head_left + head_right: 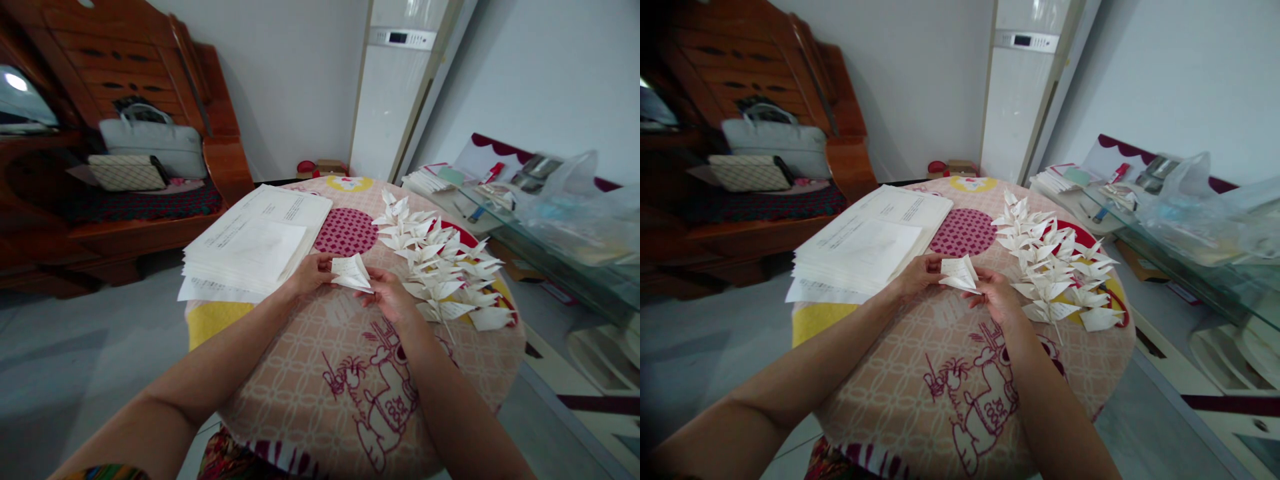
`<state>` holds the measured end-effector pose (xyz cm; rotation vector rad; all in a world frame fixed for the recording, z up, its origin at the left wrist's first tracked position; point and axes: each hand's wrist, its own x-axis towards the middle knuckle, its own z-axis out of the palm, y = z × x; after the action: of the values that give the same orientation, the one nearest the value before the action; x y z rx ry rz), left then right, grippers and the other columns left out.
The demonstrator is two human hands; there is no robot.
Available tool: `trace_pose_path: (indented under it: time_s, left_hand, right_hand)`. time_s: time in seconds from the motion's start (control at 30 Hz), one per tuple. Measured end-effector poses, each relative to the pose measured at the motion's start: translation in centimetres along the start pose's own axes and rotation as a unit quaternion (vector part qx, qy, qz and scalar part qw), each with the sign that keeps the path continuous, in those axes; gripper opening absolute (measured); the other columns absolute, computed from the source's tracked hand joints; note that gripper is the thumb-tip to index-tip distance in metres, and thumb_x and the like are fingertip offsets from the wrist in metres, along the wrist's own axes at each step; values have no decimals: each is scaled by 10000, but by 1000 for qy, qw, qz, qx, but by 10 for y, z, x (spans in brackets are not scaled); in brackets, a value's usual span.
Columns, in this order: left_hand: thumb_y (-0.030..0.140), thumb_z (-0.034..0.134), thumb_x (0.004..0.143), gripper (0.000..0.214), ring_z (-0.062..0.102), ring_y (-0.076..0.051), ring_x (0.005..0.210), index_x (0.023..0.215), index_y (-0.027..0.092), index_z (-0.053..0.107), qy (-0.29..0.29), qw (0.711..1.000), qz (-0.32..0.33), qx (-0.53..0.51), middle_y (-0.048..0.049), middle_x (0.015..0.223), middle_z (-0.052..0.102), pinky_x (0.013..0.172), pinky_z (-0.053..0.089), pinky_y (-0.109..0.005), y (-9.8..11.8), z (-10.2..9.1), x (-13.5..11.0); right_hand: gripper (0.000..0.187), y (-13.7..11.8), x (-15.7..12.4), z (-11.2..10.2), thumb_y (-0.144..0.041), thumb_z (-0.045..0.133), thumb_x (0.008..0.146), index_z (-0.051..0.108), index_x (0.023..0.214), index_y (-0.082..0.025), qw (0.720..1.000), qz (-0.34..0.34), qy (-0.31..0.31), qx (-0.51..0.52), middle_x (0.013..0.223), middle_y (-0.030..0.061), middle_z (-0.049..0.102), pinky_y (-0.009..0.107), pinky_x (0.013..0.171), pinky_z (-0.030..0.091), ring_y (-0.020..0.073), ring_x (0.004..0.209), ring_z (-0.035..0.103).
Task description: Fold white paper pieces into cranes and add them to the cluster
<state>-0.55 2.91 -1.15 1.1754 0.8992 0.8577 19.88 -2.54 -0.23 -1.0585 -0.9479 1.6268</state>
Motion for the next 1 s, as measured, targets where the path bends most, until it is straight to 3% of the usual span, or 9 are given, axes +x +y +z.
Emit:
trace_pose_path:
  time_s: [0.17,0.27,0.33,0.47,0.57,0.7,0.77,0.87,1.0]
  left_hand:
    - [180,784,630,642,660,-146,746,1251,119,630,-17,999,19,44,-59,928,718,576,523,-203,-2,0,-1]
    - [150,729,650,673,659,-140,715,1308,119,591,-23,992,49,117,-60,935,705,540,507,-194,-2,0,-3]
    - [122,695,654,679,654,-127,681,1322,124,573,-27,982,66,173,-55,938,699,530,496,-190,-1,0,-5]
    - [98,673,659,667,620,-94,621,1313,150,550,-21,952,110,285,-47,1002,681,550,493,-204,1,5,-11]
    - [110,706,639,595,653,-154,807,1216,156,571,19,916,179,357,-68,1099,660,685,545,-270,3,10,-13]
    - [87,678,669,271,626,-212,970,929,160,652,20,846,266,461,-66,1001,662,882,530,-355,4,13,-14]
    - [49,639,695,215,623,-217,1004,872,163,685,-10,817,293,496,-75,1007,676,927,511,-364,2,13,-14]
    - [22,613,726,340,609,-229,1099,1000,184,732,-44,782,330,527,-85,1155,687,988,475,-381,-1,13,-13]
    - [55,558,829,297,642,-213,990,1014,181,755,-84,772,343,528,-83,1040,733,940,467,-349,-3,14,-12]
  right_hand:
    - [506,3,0,5,-256,777,557,723,1051,-164,997,-13,53,-60,765,19,749,201,339,424,142,468,639]
    - [445,6,1,3,-328,707,663,726,1072,-153,980,-28,114,-161,559,-17,664,199,308,297,122,358,528]
    - [368,6,2,1,-349,670,727,747,1031,-156,954,-48,140,-261,529,-12,649,216,347,297,122,358,501]
    - [208,2,0,0,-298,694,757,773,899,-167,844,-99,185,-494,735,67,753,267,566,419,195,638,657]
    - [143,-2,-3,4,-279,675,799,766,828,-172,747,-91,211,-624,809,100,767,295,631,392,237,770,682]
    - [134,-5,-5,7,-233,632,822,743,864,-170,686,-74,218,-690,827,98,759,298,629,346,230,795,676]
    - [141,-5,-5,8,-192,610,820,731,888,-168,673,-77,222,-702,820,90,754,296,623,328,217,784,668]
    - [135,-6,-5,7,-177,599,815,726,858,-165,671,-83,219,-703,793,86,746,296,613,312,210,756,657]
    - [103,-2,-2,4,-192,640,787,738,808,-167,713,-108,199,-664,758,78,745,287,614,338,207,725,652]
